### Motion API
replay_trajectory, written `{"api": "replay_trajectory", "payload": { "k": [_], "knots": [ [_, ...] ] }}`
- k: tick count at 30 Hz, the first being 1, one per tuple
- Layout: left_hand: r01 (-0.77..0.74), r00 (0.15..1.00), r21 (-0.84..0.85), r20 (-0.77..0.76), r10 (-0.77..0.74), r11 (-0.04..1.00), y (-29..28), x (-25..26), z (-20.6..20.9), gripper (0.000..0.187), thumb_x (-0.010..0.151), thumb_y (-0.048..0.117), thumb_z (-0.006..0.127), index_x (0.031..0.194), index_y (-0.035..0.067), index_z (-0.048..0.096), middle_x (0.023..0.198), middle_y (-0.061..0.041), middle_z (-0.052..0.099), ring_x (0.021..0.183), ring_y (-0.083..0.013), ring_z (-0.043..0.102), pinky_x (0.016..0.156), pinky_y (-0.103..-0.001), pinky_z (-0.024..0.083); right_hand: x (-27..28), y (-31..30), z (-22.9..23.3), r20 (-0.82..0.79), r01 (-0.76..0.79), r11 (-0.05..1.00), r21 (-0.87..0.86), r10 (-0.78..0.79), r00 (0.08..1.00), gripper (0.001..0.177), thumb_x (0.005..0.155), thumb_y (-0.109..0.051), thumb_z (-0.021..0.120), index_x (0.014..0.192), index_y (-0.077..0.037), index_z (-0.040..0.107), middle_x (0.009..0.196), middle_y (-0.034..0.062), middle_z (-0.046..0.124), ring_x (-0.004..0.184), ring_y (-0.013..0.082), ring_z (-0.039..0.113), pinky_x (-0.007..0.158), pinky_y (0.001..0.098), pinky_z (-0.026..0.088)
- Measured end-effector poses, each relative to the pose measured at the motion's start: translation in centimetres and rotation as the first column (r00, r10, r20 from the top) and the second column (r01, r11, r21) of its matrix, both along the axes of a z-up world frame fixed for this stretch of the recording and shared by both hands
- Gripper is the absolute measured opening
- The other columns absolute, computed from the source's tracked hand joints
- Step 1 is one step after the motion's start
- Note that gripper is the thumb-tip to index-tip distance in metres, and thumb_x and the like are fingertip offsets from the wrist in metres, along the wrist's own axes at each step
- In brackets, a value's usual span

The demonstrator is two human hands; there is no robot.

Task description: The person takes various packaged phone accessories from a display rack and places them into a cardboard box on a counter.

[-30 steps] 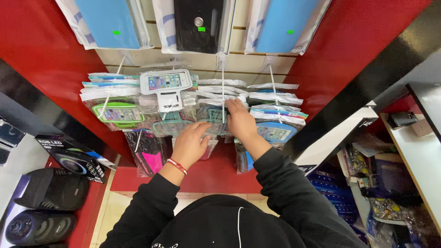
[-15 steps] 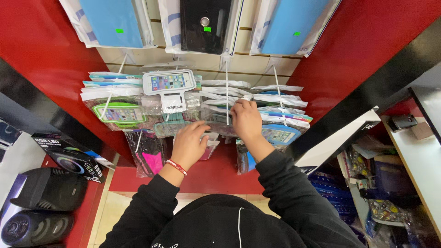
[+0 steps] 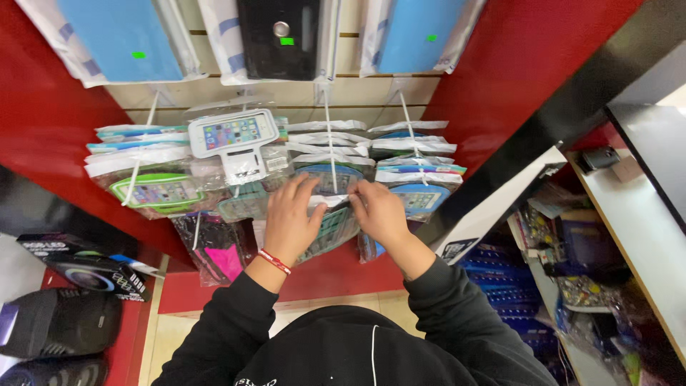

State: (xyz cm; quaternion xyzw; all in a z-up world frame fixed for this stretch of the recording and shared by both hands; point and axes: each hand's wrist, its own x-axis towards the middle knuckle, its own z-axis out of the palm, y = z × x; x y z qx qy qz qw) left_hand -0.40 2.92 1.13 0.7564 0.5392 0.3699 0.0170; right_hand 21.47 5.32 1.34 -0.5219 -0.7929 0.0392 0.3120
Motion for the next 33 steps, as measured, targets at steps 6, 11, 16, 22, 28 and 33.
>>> {"api": "replay_trajectory", "payload": {
  "k": [6,11,16,22,28,33],
  "knots": [
    [0.131,0.973,0.128,0.176,-0.153,0.983,1.6,3.0,1.0,0.054,0.092,0.044,0.077,0.136,0.014,0.065,0.104,-0.008,0.074,0.101,-0.0299,0.072,0.096,-0.045,0.05,3.4,-2.6,3.2,-0.185,0.138,0.99,0.02,-0.132,0.974,0.008,0.094,-0.028,0.072,0.101,-0.026,0.073,0.081,0.0011,0.075,0.086,0.0261,0.074,0.077,0.041,0.059],
    [0.336,0.896,0.154,0.251,-0.366,0.929,2.9,7.0,3.4,0.027,0.091,0.026,0.078,0.116,0.018,0.073,0.089,-0.004,0.073,0.087,-0.0301,0.073,0.084,-0.042,0.055,8.3,-4.8,3.9,-0.337,0.27,0.957,0.104,-0.221,0.915,0.007,0.092,-0.02,0.074,0.098,-0.023,0.074,0.079,0.0026,0.075,0.075,0.028,0.07,0.069,0.0392,0.056],
    [0.477,0.822,0.127,0.285,-0.493,0.869,2.6,13.6,5.2,0.001,0.092,0.026,0.077,0.092,0.026,0.077,0.074,0.004,0.068,0.077,-0.0247,0.071,0.076,-0.037,0.056,14.3,-7.6,5.2,-0.403,0.397,0.887,0.237,-0.283,0.871,0.01,0.091,-0.013,0.074,0.097,-0.022,0.076,0.075,0.0002,0.073,0.063,0.0211,0.065,0.062,0.0322,0.054],
    [0.629,0.69,0.059,0.418,-0.591,0.775,0.8,24.1,7.4,0.011,0.101,0.019,0.067,0.095,0.02,0.076,0.075,-0.001,0.07,0.076,-0.0294,0.071,0.074,-0.037,0.057,22.6,-12.6,7.5,-0.375,0.508,0.805,0.307,-0.389,0.842,0.009,0.093,-0.011,0.072,0.096,-0.019,0.076,0.086,0.0016,0.074,0.073,0.0231,0.069,0.07,0.0347,0.057],
    [0.764,0.591,0.001,0.401,-0.7,0.645,-2.0,36.5,7.2,0.006,0.099,0.02,0.069,0.096,0.022,0.074,0.077,-0.004,0.075,0.081,-0.0337,0.074,0.074,-0.042,0.059,32.8,-19.2,8.5,-0.355,0.653,0.7,0.289,-0.555,0.752,0.009,0.09,-0.013,0.074,0.094,-0.021,0.077,0.09,-0.0026,0.077,0.083,0.0238,0.071,0.076,0.033,0.055],
    [0.853,0.478,-0.03,0.445,-0.757,0.521,-5.1,47.0,7.8,0.009,0.099,0.016,0.066,0.093,0.02,0.073,0.08,-0.002,0.077,0.079,-0.0336,0.073,0.076,-0.041,0.058,40.5,-24.9,8.9,-0.183,0.74,0.618,0.267,-0.721,0.668,0.017,0.084,-0.03,0.08,0.098,-0.023,0.074,0.117,-0.0037,0.074,0.117,0.026,0.061,0.099,0.0396,0.039]
  ]
}}
